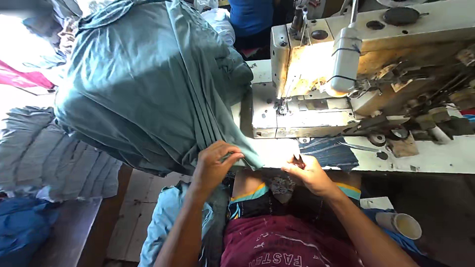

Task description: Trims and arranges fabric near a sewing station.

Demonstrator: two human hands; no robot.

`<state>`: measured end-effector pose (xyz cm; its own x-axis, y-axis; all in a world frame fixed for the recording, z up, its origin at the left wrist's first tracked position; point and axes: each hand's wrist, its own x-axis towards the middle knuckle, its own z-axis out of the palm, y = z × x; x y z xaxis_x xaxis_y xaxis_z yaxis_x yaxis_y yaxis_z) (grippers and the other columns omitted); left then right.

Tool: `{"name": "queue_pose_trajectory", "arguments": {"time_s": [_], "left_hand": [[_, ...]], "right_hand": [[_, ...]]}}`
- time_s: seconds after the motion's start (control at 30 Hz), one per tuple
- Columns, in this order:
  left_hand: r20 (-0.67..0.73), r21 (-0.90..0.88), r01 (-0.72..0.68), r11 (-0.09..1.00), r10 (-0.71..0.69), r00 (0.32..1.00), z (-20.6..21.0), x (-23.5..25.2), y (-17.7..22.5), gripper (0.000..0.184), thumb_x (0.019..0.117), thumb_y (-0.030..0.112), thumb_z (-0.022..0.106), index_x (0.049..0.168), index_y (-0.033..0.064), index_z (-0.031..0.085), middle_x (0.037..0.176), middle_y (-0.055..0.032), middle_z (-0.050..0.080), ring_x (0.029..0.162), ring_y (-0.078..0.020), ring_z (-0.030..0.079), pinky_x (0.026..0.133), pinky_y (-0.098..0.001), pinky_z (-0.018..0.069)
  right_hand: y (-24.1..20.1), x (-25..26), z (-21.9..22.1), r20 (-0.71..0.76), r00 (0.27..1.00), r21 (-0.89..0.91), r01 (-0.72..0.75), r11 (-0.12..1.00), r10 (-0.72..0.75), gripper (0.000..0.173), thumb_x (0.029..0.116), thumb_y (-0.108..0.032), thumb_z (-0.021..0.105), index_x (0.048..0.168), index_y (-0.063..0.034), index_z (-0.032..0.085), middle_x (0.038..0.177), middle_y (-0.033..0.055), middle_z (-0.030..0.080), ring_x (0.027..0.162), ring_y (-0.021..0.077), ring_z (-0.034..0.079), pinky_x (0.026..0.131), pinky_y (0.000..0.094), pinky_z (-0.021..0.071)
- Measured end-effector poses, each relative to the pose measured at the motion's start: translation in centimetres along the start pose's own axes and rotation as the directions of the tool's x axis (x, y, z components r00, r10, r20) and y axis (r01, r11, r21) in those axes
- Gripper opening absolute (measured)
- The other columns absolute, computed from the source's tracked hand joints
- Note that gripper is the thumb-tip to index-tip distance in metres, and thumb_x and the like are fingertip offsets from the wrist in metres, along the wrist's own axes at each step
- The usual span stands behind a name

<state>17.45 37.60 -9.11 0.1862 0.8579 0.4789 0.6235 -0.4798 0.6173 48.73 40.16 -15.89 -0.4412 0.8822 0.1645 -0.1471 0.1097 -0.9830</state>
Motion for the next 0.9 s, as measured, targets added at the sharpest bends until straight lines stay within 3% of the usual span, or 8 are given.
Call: {"name": "queue_pose_trajectory", "arguments": {"time_s": [0.17,0.23,0.33,0.5,0.6,0.73,0.83,0.9], "left_hand": [[-0.024,-0.185,0.027,0.982,-0.032,0.999,2.9,0.7,2.7,0.008,0.0941,0.017,0.076,0.099,0.0111,0.077,0.095,0.0029,0.073,0.089,-0.0082,0.070,0.080,-0.0287,0.0613],[-0.073,-0.237,0.013,0.971,-0.031,0.997,2.5,2.1,3.4,0.009,0.0943,0.012,0.074,0.102,0.0076,0.075,0.099,0.0000,0.074,0.092,-0.0111,0.071,0.082,-0.0315,0.0625],[-0.150,-0.261,-0.002,0.965,-0.038,0.988,1.0,3.9,4.3,0.013,0.0969,0.007,0.070,0.110,0.0043,0.072,0.105,-0.0030,0.074,0.094,-0.0128,0.071,0.082,-0.0308,0.0622],[-0.182,-0.185,0.017,0.983,-0.051,0.982,-1.2,5.3,6.0,0.016,0.0977,0.008,0.069,0.113,0.0074,0.069,0.102,0.0007,0.072,0.082,-0.0053,0.068,0.068,-0.0196,0.0585],[-0.187,-0.171,-0.003,0.985,-0.029,0.982,-1.8,5.6,6.4,0.016,0.0979,0.008,0.069,0.114,0.0073,0.069,0.101,0.0010,0.072,0.080,-0.0051,0.068,0.066,-0.0189,0.0579],[-0.214,-0.162,-0.014,0.987,-0.022,0.977,-1.9,5.8,6.9,0.017,0.0976,0.007,0.069,0.115,0.0068,0.069,0.102,0.0004,0.072,0.079,-0.0055,0.068,0.067,-0.0191,0.0586],[-0.208,-0.188,-0.027,0.982,-0.013,0.978,-1.6,5.9,7.5,0.018,0.0972,0.005,0.069,0.115,0.0059,0.069,0.102,-0.0002,0.072,0.079,-0.0062,0.069,0.067,-0.0194,0.0598],[-0.217,-0.154,-0.048,0.987,0.013,0.976,-2.1,6.1,7.8,0.018,0.0977,0.006,0.069,0.115,0.0057,0.069,0.102,-0.0003,0.072,0.081,-0.0067,0.069,0.068,-0.0204,0.0601]], "right_hand": [[-0.3,-3.0,-1.8,-0.170,0.982,-0.171,0.047,0.984,-0.077,0.010,0.0959,-0.016,0.071,0.100,-0.0066,0.071,0.082,-0.0013,0.068,0.065,0.0043,0.059,0.057,0.0211,0.0505],[-0.9,-2.1,0.4,-0.218,0.968,-0.216,0.080,0.973,-0.128,0.018,0.0901,-0.013,0.077,0.105,-0.0046,0.071,0.090,-0.0002,0.070,0.068,0.0031,0.060,0.060,0.0197,0.0527],[-0.6,0.2,4.8,-0.289,0.932,-0.319,0.122,0.940,-0.219,0.043,0.0838,-0.021,0.086,0.120,-0.0049,0.069,0.101,0.0009,0.070,0.063,-0.0003,0.049,0.055,0.0169,0.0423],[-1.1,4.0,10.4,-0.334,0.908,-0.363,0.124,0.923,-0.253,0.065,0.0824,-0.034,0.087,0.136,-0.0103,0.060,0.114,0.0021,0.068,0.065,0.0059,0.054,0.056,0.0250,0.0473],[-1.1,6.0,12.1,-0.378,0.893,-0.347,0.108,0.932,-0.244,0.063,0.0814,-0.038,0.088,0.130,-0.0084,0.061,0.107,0.0042,0.068,0.072,0.0126,0.059,0.059,0.0315,0.0522],[-1.9,6.7,14.9,-0.430,0.886,-0.315,0.033,0.948,-0.174,0.056,0.0799,-0.043,0.087,0.112,-0.0108,0.055,0.088,0.0017,0.057,0.065,0.0128,0.054,0.054,0.0318,0.0494],[-0.6,7.8,15.9,-0.431,0.878,-0.362,0.043,0.931,-0.208,0.034,0.0888,-0.020,0.075,0.113,-0.0073,0.054,0.089,0.0060,0.060,0.072,0.0164,0.061,0.060,0.0358,0.0550],[0.6,8.5,15.4,-0.402,0.884,-0.359,0.089,0.929,-0.240,0.016,0.0965,-0.011,0.066,0.111,-0.0052,0.062,0.091,0.0076,0.066,0.076,0.0170,0.066,0.066,0.0378,0.0592]]}}
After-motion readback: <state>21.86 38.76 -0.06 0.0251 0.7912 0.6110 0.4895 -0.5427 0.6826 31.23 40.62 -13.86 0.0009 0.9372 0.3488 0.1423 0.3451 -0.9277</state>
